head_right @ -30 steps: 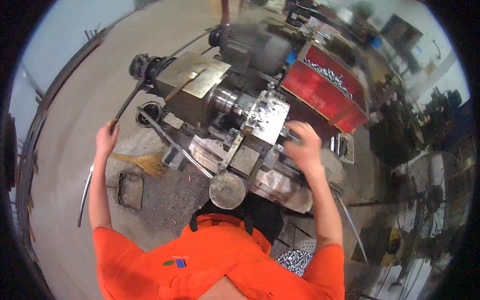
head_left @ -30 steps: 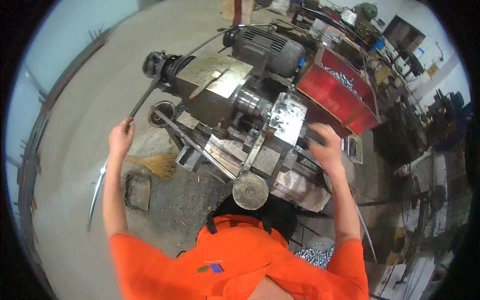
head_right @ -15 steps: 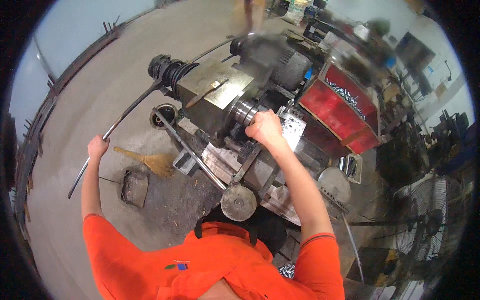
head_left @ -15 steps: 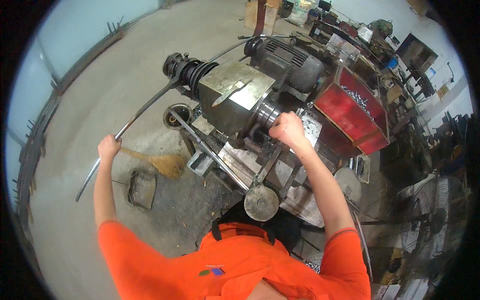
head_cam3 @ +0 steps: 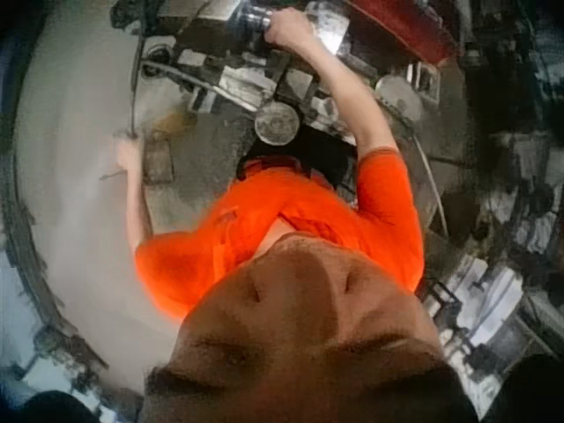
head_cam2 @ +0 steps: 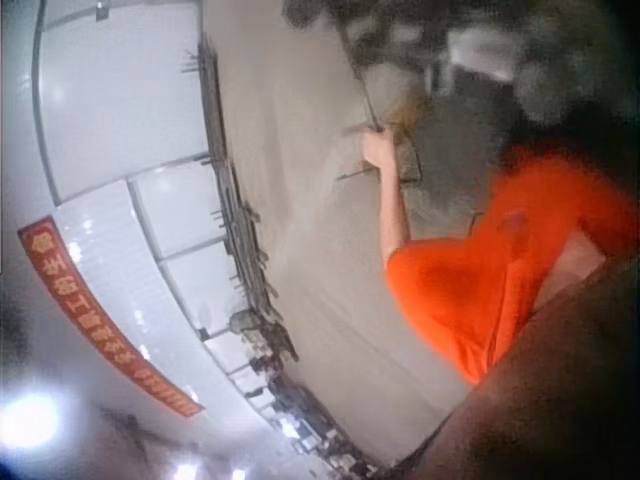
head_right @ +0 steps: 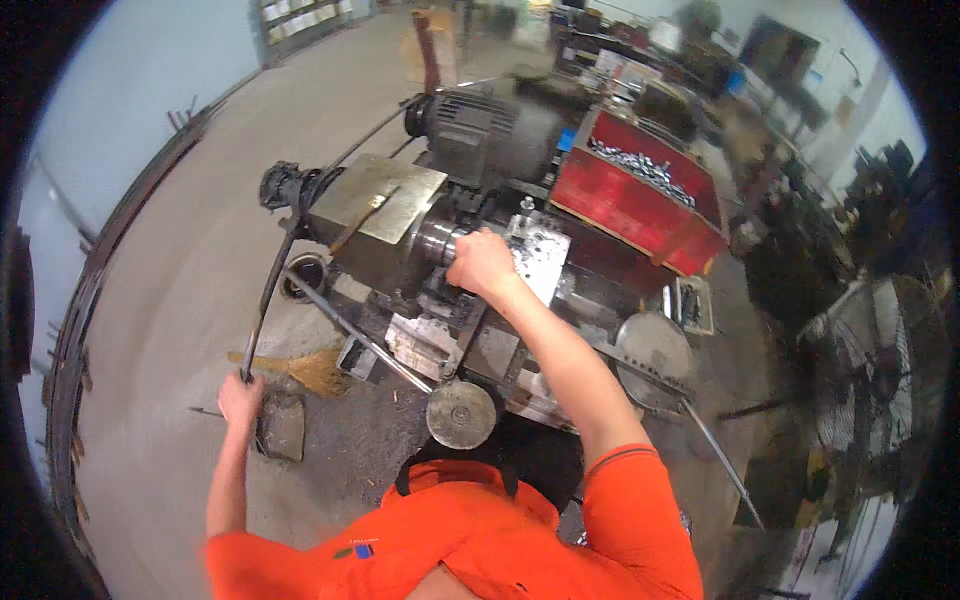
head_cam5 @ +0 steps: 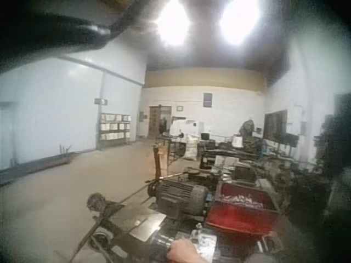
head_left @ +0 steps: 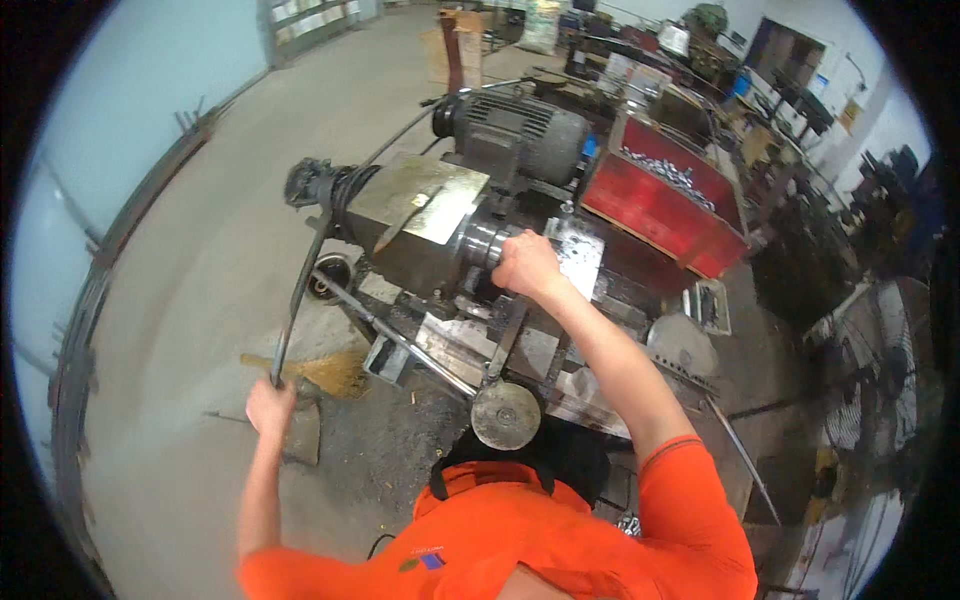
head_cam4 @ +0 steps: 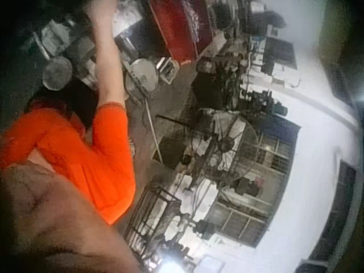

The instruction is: The person operates a metal turning lathe, repeatedly inserting small metal parts into the chuck, engaging the machine with a lever, and removing finished parts into a perforated metal basket. The cycle is repeated continuously throughout the clip.

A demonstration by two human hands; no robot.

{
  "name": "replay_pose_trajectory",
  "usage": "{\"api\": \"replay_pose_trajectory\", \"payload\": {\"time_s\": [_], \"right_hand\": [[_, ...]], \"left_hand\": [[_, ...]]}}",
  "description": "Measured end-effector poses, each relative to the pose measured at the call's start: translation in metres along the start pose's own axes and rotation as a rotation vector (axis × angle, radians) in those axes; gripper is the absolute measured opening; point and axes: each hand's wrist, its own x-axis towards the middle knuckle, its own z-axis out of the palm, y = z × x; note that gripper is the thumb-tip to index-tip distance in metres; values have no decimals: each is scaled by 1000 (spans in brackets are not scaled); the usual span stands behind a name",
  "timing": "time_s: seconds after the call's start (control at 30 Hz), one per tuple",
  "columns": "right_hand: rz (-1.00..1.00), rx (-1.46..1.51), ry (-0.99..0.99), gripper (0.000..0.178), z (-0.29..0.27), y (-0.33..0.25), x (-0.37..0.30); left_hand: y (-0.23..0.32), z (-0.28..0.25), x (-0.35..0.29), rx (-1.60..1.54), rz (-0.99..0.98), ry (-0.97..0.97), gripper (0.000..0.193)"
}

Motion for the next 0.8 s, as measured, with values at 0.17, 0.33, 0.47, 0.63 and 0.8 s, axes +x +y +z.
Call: {"api": "replay_pose_trajectory", "payload": {"time_s": [0.17,0.33,0.47,0.63,0.8], "right_hand": [[-14,-58,95,24,-7,12,-9],[195,-112,62,31,-102,70,-26],[249,-200,393,64,-124,126,-40],[168,62,341,56,-107,130,-103],[342,328,303,46,-92,147,-226]], "left_hand": [[2,4,-9,11,59,67,38],[1,8,-4,32,19,76,47],[31,0,17,84,234,82,45],[138,-26,-17,-360,914,62,35],[221,9,-39,-251,1177,-147,33]]}}
